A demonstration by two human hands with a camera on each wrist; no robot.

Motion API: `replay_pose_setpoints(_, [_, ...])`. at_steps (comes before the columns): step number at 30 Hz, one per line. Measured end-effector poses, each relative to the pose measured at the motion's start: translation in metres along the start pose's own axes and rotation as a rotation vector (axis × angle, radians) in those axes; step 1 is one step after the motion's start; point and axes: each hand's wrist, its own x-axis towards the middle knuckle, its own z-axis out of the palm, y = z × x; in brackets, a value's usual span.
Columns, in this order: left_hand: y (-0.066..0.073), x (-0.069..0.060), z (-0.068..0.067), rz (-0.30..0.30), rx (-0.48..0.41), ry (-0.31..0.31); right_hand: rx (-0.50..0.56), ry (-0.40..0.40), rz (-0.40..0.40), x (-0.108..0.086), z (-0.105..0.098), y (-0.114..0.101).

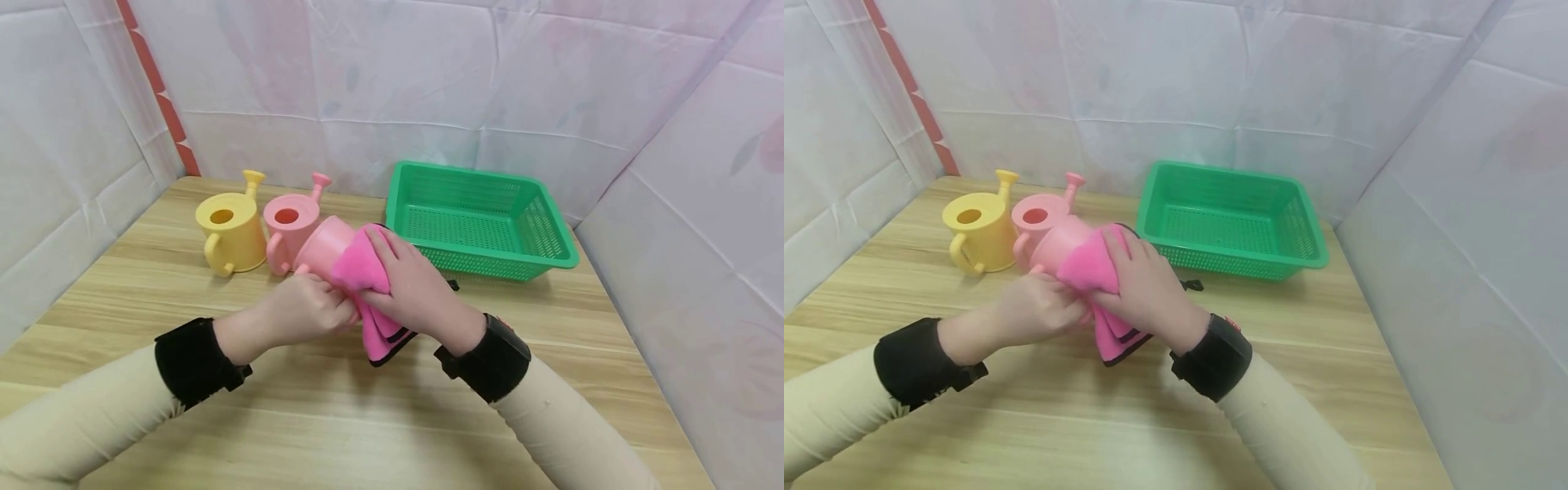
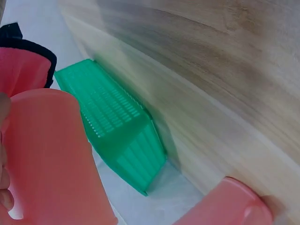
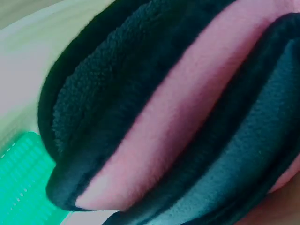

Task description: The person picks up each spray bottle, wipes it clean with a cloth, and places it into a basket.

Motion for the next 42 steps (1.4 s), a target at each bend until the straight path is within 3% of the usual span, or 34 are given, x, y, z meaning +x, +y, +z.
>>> replay_pose_setpoints(7, [0.008,0.011,-0.004,0.091,0.02,-0.018,0.055,-0.028,0.039,0.008,-0.005,-0.004])
replay_pose_setpoints(13, [0.016,0.015,-0.004,0.155,-0.003,-0.078,0.063,-0.062,0.045,0.015,-0.006,-0.009])
replay_pose_setpoints(21, [0.024,0.017,0.001,0.219,0.002,-0.109,0.079,-0.031,0.022,0.023,-0.003,-0.013])
replay_pose_setpoints(29, [0.016,0.01,0.004,0.162,-0.015,-0.08,0.107,-0.002,-0.004,0.02,0.0,-0.009])
replay_pose_setpoints(36, [-0.004,-0.002,0.002,0.031,0.01,-0.024,0.145,0.013,0.004,0.009,0.006,0.006])
replay_pose_setpoints(42, [-0.01,-0.004,0.003,0.023,0.013,-0.019,0.146,0.048,-0.025,0.003,0.009,0.013])
